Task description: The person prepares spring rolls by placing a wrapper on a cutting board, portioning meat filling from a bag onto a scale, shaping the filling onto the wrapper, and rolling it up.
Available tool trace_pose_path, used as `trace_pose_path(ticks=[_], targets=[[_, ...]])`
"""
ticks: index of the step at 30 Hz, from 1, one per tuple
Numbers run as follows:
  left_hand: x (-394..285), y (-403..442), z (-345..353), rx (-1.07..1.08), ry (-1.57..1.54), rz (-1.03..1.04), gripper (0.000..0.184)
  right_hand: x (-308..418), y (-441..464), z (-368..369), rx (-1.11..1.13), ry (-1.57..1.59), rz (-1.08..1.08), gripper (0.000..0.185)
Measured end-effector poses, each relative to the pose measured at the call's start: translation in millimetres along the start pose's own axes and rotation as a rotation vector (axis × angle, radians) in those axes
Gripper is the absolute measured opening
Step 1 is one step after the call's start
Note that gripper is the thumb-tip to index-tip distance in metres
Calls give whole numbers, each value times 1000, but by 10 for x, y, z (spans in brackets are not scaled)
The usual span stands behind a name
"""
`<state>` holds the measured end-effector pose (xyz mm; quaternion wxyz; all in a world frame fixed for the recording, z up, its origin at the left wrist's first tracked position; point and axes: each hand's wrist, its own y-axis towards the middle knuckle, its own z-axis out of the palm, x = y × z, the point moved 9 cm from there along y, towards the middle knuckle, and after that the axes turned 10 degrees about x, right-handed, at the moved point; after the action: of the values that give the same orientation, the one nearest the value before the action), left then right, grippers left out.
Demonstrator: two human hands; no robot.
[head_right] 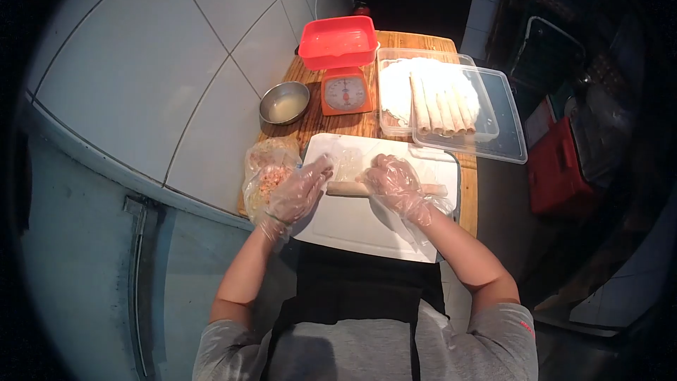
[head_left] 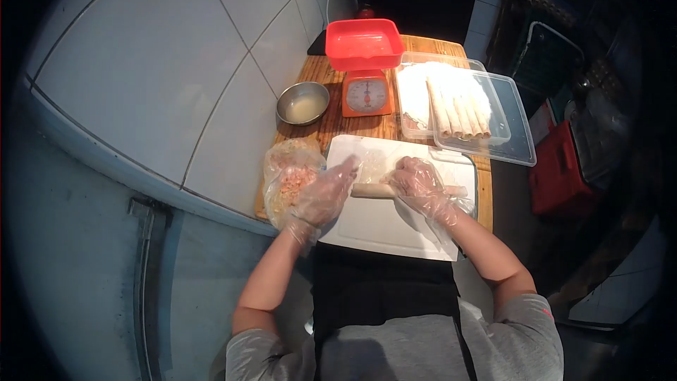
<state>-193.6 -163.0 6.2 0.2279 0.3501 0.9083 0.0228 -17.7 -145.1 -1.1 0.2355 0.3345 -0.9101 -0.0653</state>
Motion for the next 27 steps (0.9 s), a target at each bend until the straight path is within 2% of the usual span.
trace_pose_path(ticks=[1, 3, 6, 9, 11, 14, 15, 18, 20, 21, 23, 24, 26, 27], targets=[[-75, -2, -44, -81, -73, 3, 39, -16, 8, 4, -10, -49, 32, 7], [-313, -19, 20, -23, -78, -3, 36, -35, 16, 33, -26, -147, 96, 9], [-322, 12, 222, 19, -197, -57, 36, 123, -33, -68, -199, -76, 51, 11], [-263, 16, 300, 22, -191, -25, 38, 276, -103, 49, -61, 16, 66, 16], [-223, 22, 340, 20, -226, 57, 41, 272, -175, 28, -80, 6, 57, 17], [-281, 14, 106, 82, -256, -115, 49, 226, -249, -97, -167, -37, 27, 16], [-234, 17, 119, 76, -226, -116, 53, 199, -280, -148, -207, -55, 16, 16], [-75, 24, 264, 75, -96, -117, 61, 35, -328, -115, -131, -19, 42, 12], [-44, 54, 282, 75, 57, -105, 64, -17, -369, -161, -99, -133, 102, 13], [-120, 72, 229, 84, 122, -131, 63, -53, -365, -209, -89, -196, 134, 15], [-439, 97, 147, 110, 238, -162, 60, 82, -369, -333, -248, -126, 87, 16], [-550, 155, 179, 98, 191, -110, 57, 154, -402, -382, -324, -97, 77, 17], [-731, 210, 269, 85, 88, -18, 51, 257, -388, -283, -319, -40, 65, 15], [-633, 227, 358, 14, 13, 8, 42, 284, -353, -224, -319, -10, 49, 15]])
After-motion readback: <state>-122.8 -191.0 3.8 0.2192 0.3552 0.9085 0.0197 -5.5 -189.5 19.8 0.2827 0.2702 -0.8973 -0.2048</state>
